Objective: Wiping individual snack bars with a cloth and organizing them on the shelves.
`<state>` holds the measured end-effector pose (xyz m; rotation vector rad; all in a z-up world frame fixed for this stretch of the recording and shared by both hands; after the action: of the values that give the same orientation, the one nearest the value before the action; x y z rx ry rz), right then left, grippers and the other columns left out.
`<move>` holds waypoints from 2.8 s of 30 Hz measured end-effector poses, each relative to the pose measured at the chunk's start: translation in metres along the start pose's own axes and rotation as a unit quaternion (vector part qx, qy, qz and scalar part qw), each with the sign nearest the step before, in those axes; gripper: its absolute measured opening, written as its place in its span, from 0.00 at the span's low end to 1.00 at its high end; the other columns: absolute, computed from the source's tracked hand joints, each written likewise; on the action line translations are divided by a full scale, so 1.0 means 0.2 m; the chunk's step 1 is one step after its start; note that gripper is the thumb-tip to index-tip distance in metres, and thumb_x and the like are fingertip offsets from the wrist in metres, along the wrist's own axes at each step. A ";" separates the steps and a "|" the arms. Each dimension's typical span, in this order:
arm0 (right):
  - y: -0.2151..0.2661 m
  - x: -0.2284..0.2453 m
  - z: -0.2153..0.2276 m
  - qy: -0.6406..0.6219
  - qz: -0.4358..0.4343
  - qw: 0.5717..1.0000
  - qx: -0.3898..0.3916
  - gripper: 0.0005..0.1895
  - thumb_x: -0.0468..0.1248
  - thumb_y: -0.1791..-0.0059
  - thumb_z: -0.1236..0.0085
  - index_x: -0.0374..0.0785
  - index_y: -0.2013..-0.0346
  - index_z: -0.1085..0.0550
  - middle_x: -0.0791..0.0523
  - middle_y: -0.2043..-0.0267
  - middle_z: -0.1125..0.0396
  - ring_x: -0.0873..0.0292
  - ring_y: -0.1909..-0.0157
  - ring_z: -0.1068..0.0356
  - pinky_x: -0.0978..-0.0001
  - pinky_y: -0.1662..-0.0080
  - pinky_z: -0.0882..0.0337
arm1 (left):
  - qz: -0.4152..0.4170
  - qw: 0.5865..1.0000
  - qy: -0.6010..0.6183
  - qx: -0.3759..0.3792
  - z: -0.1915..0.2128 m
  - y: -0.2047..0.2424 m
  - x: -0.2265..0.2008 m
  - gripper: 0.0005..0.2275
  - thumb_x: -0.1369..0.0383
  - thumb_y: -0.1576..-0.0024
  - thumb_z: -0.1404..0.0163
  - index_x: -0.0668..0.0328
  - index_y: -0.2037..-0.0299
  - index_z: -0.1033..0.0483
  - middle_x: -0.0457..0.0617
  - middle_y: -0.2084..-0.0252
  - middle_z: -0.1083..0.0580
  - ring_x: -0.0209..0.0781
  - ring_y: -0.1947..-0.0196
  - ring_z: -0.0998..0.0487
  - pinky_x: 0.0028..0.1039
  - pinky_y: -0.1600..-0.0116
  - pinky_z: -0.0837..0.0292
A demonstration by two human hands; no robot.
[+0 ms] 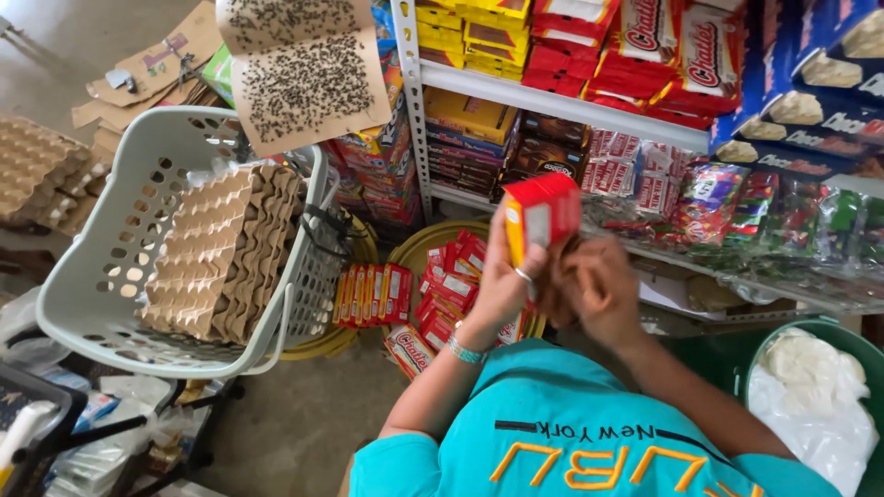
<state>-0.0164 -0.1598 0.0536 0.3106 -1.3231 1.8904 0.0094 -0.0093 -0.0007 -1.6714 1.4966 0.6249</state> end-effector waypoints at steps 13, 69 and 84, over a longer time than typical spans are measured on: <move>-0.14 0.01 0.22 -0.025 -0.023 0.999 0.024 0.08 0.36 0.52 0.30 0.39 0.60 0.19 0.49 0.55 0.30 0.49 0.58 0.29 0.58 0.53 0.29 | 0.168 0.976 0.138 0.017 0.10 0.04 0.17 0.28 0.58 0.37 0.48 0.44 0.26 0.42 0.56 0.53 0.22 0.42 0.62 0.17 0.31 0.57 0.20; -0.14 -0.04 0.20 0.057 0.032 0.994 -0.089 0.08 0.34 0.51 0.31 0.36 0.59 0.20 0.48 0.53 0.31 0.44 0.52 0.31 0.52 0.48 0.32 | 0.024 0.956 0.018 -0.293 0.16 0.06 0.12 0.33 0.66 0.45 0.38 0.43 0.33 0.46 0.56 0.47 0.28 0.49 0.52 0.22 0.47 0.47 0.21; -0.30 0.35 0.22 -0.011 0.085 0.995 -0.054 0.03 0.35 0.50 0.35 0.39 0.63 0.18 0.53 0.58 0.25 0.49 0.56 0.27 0.59 0.50 0.30 | -0.317 0.908 -0.261 -0.085 -0.17 0.07 -0.29 0.17 0.74 0.46 0.38 0.69 0.48 0.27 0.62 0.52 0.23 0.59 0.50 0.19 0.43 0.46 0.25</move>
<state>-0.0291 -0.1565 0.1554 0.1685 -1.5007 1.9497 -0.0190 -0.0028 0.0622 -1.7978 0.4831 0.7657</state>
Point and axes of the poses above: each hand's wrist, its own y-axis away from the middle knuckle, its own z-axis out of the back of the hand, x = y × z, the point moved 4 cm from there along -y, towards the middle knuckle
